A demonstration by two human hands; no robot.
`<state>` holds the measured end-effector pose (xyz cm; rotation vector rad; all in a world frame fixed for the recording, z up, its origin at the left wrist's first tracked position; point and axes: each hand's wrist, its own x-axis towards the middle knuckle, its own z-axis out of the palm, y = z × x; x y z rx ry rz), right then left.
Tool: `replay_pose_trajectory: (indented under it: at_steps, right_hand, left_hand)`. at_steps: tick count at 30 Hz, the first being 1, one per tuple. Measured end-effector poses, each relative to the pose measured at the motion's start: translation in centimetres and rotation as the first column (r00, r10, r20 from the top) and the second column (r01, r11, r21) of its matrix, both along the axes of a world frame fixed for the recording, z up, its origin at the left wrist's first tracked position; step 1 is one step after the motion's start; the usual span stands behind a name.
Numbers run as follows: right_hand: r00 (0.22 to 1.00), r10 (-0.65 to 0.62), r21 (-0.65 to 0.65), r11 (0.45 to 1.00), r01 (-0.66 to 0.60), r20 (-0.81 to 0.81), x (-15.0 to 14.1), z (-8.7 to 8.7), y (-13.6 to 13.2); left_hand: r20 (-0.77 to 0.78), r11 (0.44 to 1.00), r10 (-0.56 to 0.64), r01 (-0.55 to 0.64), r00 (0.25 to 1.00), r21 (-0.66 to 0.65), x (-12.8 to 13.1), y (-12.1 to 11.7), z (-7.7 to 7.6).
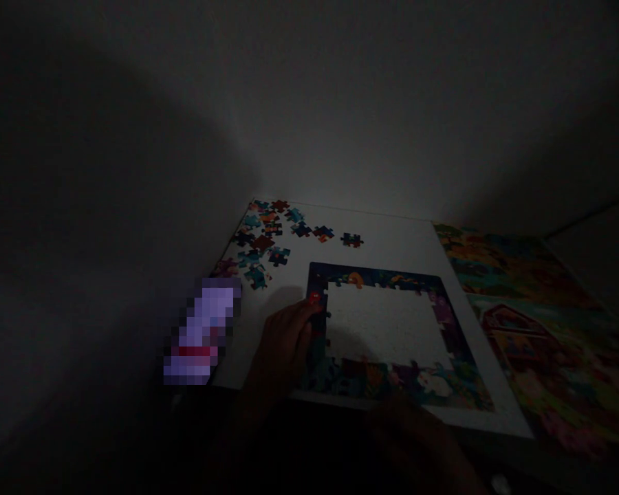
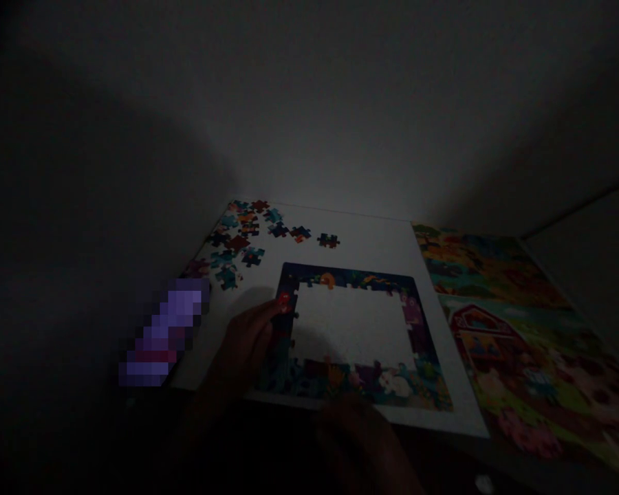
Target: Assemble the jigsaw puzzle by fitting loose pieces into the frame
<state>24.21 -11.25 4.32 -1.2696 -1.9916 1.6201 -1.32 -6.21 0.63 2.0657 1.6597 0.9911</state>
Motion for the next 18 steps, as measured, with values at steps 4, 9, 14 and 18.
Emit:
replay_pose_trajectory:
  at_steps: [4, 9, 14, 18]
  right_hand:
    - [0.89, -0.441, 0.55, 0.775, 0.312, 0.117, 3.0, -2.5, 1.4]
    - [0.732, -0.67, 0.847, 0.455, 0.275, 0.122, 6.5, -4.5, 3.3]
    - [0.675, -0.712, 0.841, 0.474, 0.261, 0.192, 7.5, -5.7, 3.6]
    - [0.654, -0.723, 0.832, 0.491, 0.26, 0.222, 7.8, -6.4, 3.4]
  left_hand:
    - [-0.008, 0.999, 0.041, -0.041, 0.999, 0.009, 0.0, 0.0, -0.2]
    - [-0.126, 0.998, 0.061, -0.06, 0.99, 0.007, 0.5, 0.1, -0.3]
    - [-0.206, 1.0, 0.014, -0.013, 0.978, 0.007, 0.5, 0.1, -0.4]
    - [-0.306, 0.999, -0.014, 0.025, 0.952, 0.03, 0.4, 0.2, -1.2]
